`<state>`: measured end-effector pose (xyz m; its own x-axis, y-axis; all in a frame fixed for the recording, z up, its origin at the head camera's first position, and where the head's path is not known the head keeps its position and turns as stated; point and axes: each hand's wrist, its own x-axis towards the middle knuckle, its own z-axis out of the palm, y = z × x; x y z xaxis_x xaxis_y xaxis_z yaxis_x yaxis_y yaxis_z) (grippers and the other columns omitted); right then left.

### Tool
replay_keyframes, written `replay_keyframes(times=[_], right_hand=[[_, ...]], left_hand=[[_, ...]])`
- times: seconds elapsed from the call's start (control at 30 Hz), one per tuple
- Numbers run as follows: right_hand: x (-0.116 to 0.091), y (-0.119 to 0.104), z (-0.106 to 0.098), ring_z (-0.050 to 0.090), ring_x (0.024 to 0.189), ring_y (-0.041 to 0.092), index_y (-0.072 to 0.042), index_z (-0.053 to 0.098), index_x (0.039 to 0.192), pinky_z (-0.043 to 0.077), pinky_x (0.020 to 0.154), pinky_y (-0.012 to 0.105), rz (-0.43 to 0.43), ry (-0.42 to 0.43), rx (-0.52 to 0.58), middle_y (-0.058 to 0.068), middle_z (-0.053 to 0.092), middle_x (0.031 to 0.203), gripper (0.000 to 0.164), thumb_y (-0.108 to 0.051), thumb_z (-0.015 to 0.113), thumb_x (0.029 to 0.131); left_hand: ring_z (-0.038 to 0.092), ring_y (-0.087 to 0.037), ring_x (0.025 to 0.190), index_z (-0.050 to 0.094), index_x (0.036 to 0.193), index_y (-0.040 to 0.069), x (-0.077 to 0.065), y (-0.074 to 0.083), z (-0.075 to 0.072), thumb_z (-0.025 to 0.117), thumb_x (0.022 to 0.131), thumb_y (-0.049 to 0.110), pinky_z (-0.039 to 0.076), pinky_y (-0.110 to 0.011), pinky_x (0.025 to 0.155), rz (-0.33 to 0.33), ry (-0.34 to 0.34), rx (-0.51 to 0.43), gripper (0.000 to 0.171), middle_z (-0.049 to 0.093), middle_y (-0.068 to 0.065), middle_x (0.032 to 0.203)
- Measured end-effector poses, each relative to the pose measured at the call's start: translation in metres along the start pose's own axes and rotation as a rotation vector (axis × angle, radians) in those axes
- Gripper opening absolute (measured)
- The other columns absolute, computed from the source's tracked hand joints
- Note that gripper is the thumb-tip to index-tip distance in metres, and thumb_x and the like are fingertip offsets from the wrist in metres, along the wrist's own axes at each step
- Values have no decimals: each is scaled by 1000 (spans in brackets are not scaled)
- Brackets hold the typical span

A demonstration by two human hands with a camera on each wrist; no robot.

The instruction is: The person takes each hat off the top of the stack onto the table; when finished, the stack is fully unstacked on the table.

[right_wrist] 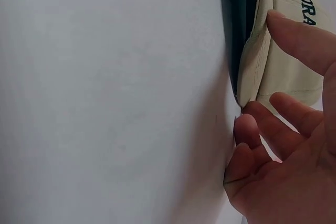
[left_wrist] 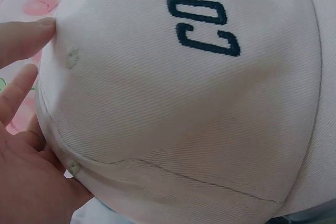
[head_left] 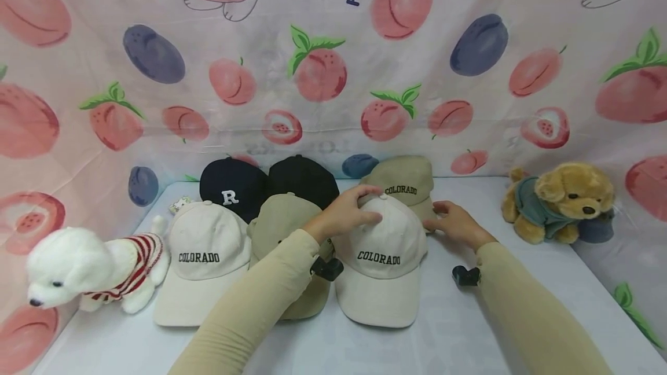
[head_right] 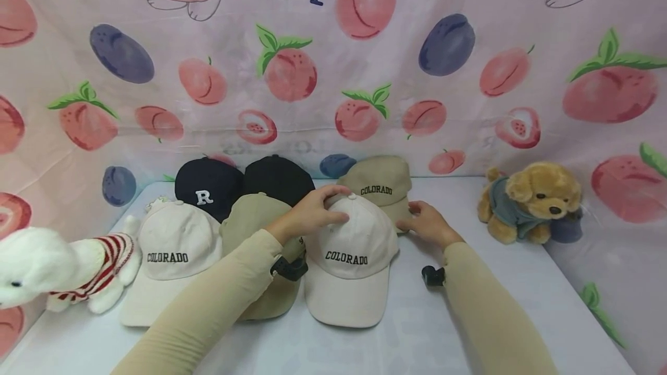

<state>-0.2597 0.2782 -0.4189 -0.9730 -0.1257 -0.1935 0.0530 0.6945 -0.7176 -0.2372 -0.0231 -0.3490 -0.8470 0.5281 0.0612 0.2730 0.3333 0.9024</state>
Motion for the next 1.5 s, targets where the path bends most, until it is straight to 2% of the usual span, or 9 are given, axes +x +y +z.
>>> replay_keyframes(times=[0.23, 0.47, 0.7, 1.0, 1.3, 1.5], right_hand=[[8, 0, 0, 36, 137, 47, 9, 31, 149, 34, 108, 57, -5, -3, 1, 31, 39, 148, 75, -33, 65, 97], [13, -1, 1, 40, 135, 45, 11, 34, 147, 38, 106, 55, -24, 8, 1, 31, 45, 144, 69, -33, 59, 101], [17, -7, 5, 40, 135, 45, 12, 34, 147, 36, 108, 55, -46, -5, 3, 32, 46, 143, 67, -33, 56, 102], [18, -16, 11, 45, 130, 45, 10, 36, 147, 39, 105, 55, -9, -22, 35, 33, 44, 143, 64, -33, 53, 103], [21, -18, 11, 48, 128, 44, 8, 34, 150, 39, 105, 56, -3, -47, 38, 29, 43, 146, 65, -42, 41, 107], [24, -19, 13, 44, 131, 45, 5, 32, 151, 36, 107, 57, 33, -61, 55, 28, 38, 150, 72, -49, 42, 106]], left_hand=[[52, -19, 122, 57, 138, 9, 1, -2, 0, 73, 91, 12, 47, -33, 97, -3, 12, -10, 50, 53, -8, 141], [51, -18, 124, 58, 138, 10, 1, -4, 0, 74, 91, 13, 46, -33, 98, -8, 8, 1, 50, 52, -7, 143], [52, -18, 124, 58, 138, 12, 2, -3, 1, 73, 92, 13, 46, -34, 99, -17, 10, 12, 49, 50, -5, 146], [48, -19, 130, 59, 137, 12, 1, -3, 2, 74, 91, 15, 44, -36, 102, -30, 24, 26, 49, 46, -6, 150], [46, -21, 133, 58, 138, 12, 1, -4, 3, 73, 92, 16, 42, -38, 104, -27, 23, 51, 48, 45, -7, 151], [52, -20, 124, 59, 137, 13, 1, -4, 4, 73, 92, 16, 45, -36, 100, -34, 25, 53, 48, 53, -7, 143]])
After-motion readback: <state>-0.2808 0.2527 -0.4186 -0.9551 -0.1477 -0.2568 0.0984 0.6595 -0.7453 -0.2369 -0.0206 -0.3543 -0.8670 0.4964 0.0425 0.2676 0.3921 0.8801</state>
